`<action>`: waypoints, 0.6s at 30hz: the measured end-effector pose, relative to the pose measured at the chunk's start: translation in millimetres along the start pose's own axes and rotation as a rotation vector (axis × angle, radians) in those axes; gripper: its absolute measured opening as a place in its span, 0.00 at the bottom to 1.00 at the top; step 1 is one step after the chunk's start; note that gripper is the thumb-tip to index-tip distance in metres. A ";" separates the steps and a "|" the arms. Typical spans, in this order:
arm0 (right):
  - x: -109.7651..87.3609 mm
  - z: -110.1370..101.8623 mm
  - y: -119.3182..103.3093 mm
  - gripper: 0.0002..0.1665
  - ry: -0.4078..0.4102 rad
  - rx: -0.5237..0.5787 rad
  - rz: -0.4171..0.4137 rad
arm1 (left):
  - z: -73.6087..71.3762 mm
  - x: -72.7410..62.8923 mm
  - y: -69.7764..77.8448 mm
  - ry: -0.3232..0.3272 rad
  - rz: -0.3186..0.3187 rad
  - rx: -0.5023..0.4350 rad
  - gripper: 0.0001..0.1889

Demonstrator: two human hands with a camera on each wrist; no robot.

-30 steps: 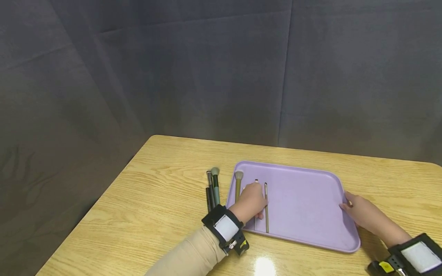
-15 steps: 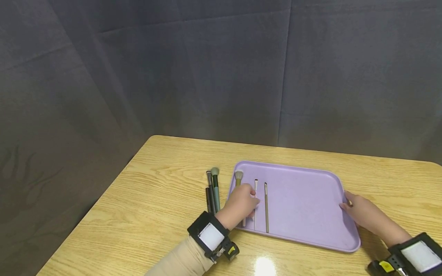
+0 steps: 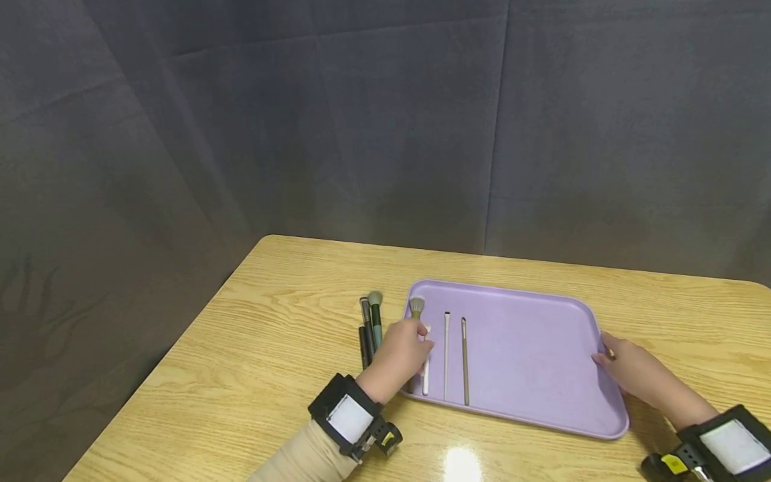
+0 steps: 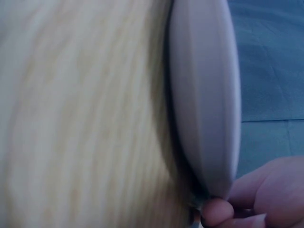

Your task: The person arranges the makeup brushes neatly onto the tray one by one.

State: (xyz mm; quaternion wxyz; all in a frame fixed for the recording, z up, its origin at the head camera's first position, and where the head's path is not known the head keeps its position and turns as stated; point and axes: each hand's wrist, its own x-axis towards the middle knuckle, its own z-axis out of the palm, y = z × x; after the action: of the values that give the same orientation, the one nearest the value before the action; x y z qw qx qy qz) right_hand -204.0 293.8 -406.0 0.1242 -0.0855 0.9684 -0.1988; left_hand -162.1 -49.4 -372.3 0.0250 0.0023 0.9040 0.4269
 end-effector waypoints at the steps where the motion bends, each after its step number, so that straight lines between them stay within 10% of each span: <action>1: -0.2 0.1 0.2 0.34 0.000 0.005 0.000 | -0.7 0.1 -0.8 0.005 0.003 0.003 0.09; 18: -1.4 -2.6 -2.3 0.34 -0.019 0.000 0.008 | -13.5 0.2 -14.9 0.108 0.008 0.125 0.12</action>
State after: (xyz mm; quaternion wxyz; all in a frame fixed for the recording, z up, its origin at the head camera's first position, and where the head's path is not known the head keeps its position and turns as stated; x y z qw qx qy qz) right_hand -203.1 293.0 -402.5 0.1343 -0.0834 0.9675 -0.1974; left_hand -162.7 -69.2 -375.2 -0.0255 -0.0155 0.9289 0.3691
